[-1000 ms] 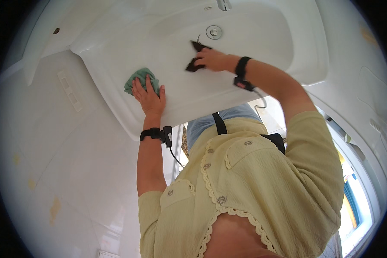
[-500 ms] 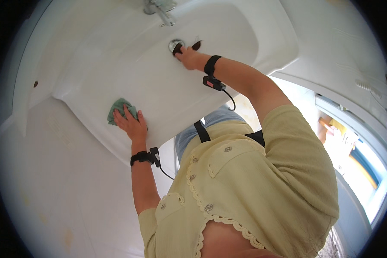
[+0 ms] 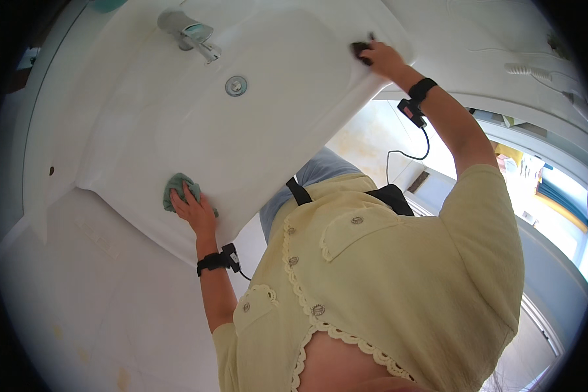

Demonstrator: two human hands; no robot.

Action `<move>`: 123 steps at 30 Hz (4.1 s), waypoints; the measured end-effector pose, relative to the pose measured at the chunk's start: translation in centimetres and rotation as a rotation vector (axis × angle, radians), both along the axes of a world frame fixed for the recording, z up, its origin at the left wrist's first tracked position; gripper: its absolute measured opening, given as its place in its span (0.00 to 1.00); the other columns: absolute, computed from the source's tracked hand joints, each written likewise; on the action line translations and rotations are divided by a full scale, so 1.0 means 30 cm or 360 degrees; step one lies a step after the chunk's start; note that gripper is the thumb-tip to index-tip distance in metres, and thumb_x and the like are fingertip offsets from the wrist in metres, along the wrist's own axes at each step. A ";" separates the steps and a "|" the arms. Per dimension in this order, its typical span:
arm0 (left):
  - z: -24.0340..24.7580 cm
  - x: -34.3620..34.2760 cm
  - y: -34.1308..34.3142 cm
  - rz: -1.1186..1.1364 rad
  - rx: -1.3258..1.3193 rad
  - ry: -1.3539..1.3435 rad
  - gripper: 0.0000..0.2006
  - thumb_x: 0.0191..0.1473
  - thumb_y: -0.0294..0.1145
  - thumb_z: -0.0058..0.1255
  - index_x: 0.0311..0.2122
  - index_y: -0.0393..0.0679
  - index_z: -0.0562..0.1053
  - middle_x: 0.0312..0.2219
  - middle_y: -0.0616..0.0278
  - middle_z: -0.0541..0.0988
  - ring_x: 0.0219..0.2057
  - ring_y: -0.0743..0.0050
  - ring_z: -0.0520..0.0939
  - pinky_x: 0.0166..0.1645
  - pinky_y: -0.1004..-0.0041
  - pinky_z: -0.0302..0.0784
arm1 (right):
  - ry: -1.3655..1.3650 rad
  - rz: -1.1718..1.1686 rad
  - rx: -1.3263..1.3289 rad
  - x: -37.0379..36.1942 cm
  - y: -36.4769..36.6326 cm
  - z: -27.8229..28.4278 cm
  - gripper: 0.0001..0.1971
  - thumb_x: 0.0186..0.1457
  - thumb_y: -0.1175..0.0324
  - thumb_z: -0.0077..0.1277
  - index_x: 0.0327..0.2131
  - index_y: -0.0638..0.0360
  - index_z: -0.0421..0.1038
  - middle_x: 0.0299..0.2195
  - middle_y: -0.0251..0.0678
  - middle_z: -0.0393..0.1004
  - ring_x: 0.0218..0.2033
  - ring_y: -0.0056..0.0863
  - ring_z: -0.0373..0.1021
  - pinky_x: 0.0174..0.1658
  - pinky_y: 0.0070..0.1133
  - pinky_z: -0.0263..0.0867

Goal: The person wipes various surfaces in a bathroom including the toilet lid, a wall, cabinet doors, and a sink using cloths.

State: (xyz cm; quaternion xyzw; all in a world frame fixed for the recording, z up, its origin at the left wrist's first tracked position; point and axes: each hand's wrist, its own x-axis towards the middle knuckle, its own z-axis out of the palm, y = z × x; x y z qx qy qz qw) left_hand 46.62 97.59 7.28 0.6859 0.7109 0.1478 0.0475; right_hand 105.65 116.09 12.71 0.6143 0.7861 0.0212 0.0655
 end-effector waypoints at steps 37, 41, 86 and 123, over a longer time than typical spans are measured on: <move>-0.037 0.789 -0.161 0.0285 0.0431 0.0030 0.17 0.44 0.40 0.41 0.37 0.45 0.75 0.41 0.55 0.73 0.43 0.53 0.73 0.47 0.60 0.65 | 0.0459 0.0169 0.0645 -0.344 0.664 -0.078 0.17 0.52 0.70 0.43 0.48 0.57 0.63 0.44 0.48 0.63 0.47 0.46 0.60 0.51 0.36 0.58; -0.032 0.776 -0.177 0.0256 0.0445 0.0032 0.17 0.45 0.41 0.41 0.37 0.44 0.75 0.40 0.55 0.74 0.43 0.53 0.73 0.47 0.60 0.66 | 0.0717 0.0656 0.0730 -0.481 0.561 -0.132 0.17 0.52 0.68 0.48 0.47 0.56 0.64 0.43 0.47 0.65 0.42 0.47 0.62 0.47 0.36 0.61; -0.044 0.767 -0.175 0.0300 0.0408 0.0049 0.18 0.46 0.43 0.40 0.38 0.45 0.75 0.41 0.55 0.73 0.44 0.52 0.72 0.47 0.60 0.65 | 0.0736 0.0830 0.0687 -0.182 0.741 -0.092 0.17 0.49 0.75 0.42 0.44 0.54 0.69 0.47 0.44 0.66 0.51 0.41 0.60 0.54 0.30 0.59; -0.066 0.812 -0.129 0.0246 0.0496 0.0125 0.17 0.44 0.38 0.42 0.39 0.45 0.75 0.41 0.55 0.73 0.42 0.54 0.74 0.45 0.60 0.67 | 0.0467 0.0515 0.0533 0.299 0.515 0.116 0.15 0.48 0.73 0.49 0.42 0.53 0.70 0.46 0.47 0.65 0.47 0.44 0.61 0.50 0.35 0.60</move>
